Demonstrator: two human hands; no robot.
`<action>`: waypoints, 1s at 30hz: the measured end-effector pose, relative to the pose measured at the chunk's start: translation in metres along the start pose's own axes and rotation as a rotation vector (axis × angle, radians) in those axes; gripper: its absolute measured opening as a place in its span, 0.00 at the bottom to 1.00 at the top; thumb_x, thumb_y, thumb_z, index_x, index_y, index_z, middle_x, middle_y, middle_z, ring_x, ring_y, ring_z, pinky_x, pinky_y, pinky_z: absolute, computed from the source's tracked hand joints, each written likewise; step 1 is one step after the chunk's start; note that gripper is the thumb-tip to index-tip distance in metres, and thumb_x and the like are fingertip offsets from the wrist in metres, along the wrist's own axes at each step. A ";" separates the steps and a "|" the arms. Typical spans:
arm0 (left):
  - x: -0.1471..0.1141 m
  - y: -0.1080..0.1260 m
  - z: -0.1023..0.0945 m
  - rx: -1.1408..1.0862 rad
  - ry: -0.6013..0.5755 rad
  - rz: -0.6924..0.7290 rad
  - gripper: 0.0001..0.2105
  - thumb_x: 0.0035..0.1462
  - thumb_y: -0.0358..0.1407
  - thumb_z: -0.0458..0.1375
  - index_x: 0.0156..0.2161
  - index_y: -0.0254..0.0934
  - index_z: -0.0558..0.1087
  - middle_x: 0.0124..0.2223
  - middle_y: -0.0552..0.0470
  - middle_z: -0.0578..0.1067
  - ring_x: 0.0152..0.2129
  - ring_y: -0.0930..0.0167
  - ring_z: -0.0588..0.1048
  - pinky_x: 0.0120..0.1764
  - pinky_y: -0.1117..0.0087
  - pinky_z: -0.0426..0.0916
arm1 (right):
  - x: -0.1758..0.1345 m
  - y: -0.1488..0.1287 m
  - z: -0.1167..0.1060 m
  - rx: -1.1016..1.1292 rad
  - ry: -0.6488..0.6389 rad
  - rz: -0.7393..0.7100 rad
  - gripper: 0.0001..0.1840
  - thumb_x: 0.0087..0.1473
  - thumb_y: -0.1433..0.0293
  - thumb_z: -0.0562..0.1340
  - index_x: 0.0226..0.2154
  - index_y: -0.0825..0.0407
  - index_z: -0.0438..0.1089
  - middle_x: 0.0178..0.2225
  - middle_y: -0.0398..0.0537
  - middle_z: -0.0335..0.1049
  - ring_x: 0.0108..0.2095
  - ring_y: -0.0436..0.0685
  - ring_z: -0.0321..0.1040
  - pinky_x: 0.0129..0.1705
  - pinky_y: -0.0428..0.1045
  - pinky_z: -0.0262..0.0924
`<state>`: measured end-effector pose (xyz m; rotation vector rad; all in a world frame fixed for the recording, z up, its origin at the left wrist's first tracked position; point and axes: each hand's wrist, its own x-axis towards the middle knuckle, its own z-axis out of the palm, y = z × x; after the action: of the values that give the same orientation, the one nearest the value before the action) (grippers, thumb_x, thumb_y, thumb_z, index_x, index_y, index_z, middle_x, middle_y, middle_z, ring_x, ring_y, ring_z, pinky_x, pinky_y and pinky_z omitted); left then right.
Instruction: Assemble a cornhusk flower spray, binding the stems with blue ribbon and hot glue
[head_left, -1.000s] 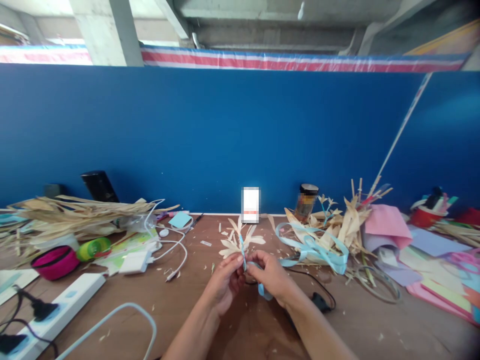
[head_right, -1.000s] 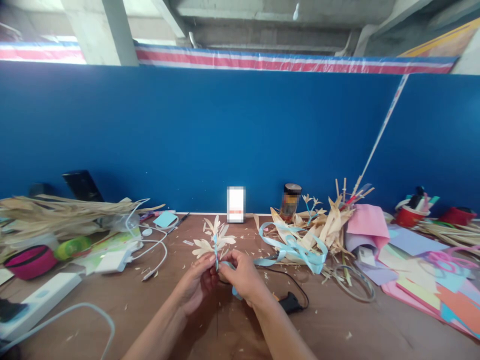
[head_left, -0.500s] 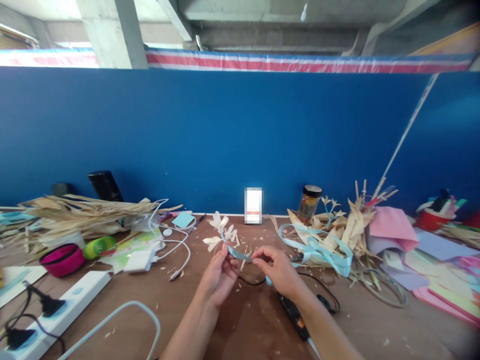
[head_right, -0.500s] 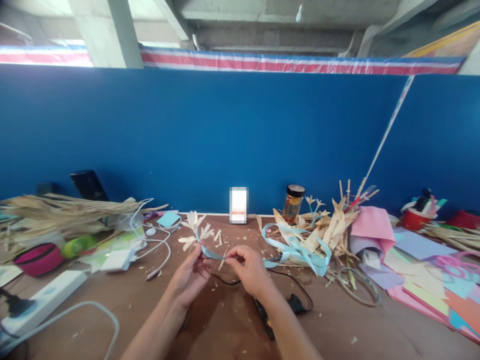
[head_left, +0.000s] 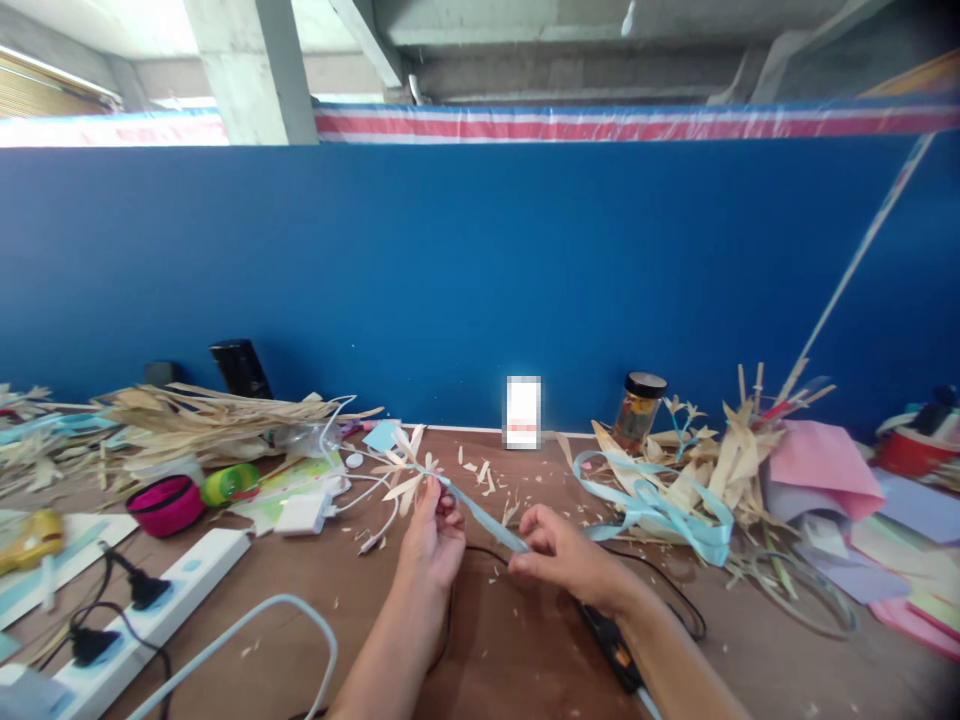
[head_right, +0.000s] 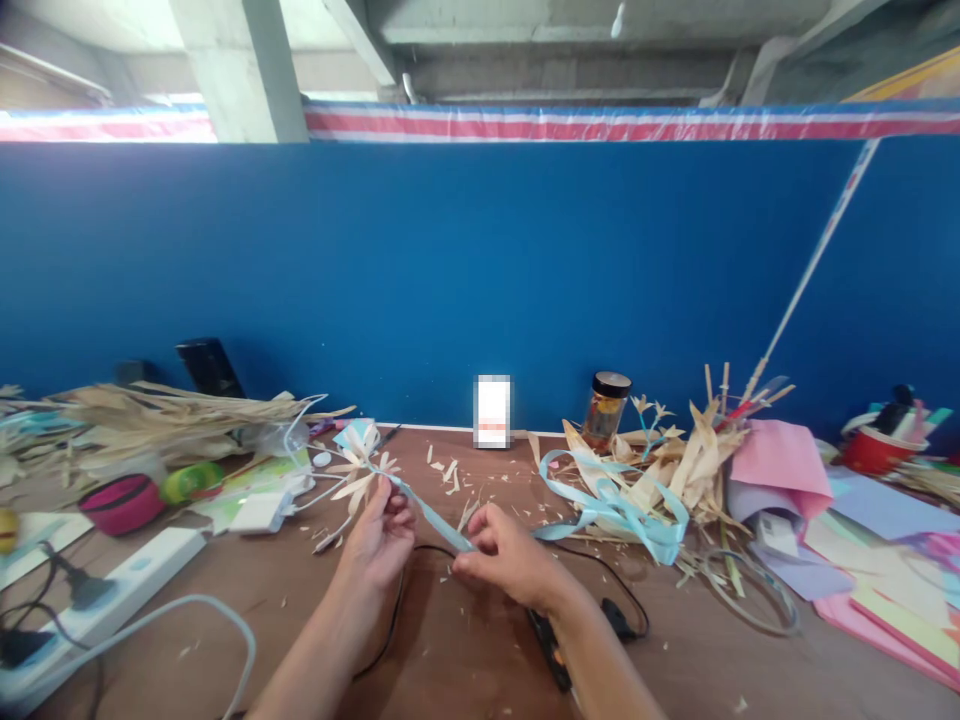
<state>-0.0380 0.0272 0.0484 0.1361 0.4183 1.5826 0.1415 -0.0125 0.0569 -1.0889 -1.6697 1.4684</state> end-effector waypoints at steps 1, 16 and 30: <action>0.001 0.002 0.000 -0.003 0.018 0.012 0.04 0.54 0.27 0.53 0.32 0.35 0.70 0.23 0.59 0.69 0.14 0.84 0.65 0.12 0.85 0.55 | -0.001 -0.003 -0.002 -0.032 0.015 -0.012 0.12 0.46 0.68 0.61 0.32 0.51 0.55 0.27 0.43 0.71 0.26 0.48 0.65 0.29 0.43 0.54; 0.003 0.000 0.001 0.080 0.166 0.058 0.02 0.52 0.28 0.55 0.31 0.34 0.70 0.19 0.59 0.68 0.12 0.82 0.64 0.13 0.84 0.58 | -0.014 -0.024 -0.001 -0.110 -0.266 -0.017 0.08 0.50 0.66 0.57 0.27 0.55 0.66 0.22 0.42 0.68 0.24 0.48 0.62 0.29 0.43 0.54; -0.011 -0.016 -0.001 0.482 -0.025 -0.019 0.09 0.40 0.32 0.65 0.30 0.32 0.72 0.23 0.56 0.70 0.20 0.80 0.69 0.22 0.82 0.65 | 0.002 -0.006 -0.051 0.268 0.685 -0.104 0.10 0.46 0.60 0.55 0.25 0.50 0.58 0.17 0.37 0.53 0.17 0.47 0.50 0.16 0.43 0.42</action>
<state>-0.0224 0.0165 0.0438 0.5173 0.7740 1.4355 0.1849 0.0116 0.0710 -1.1583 -1.0019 1.0430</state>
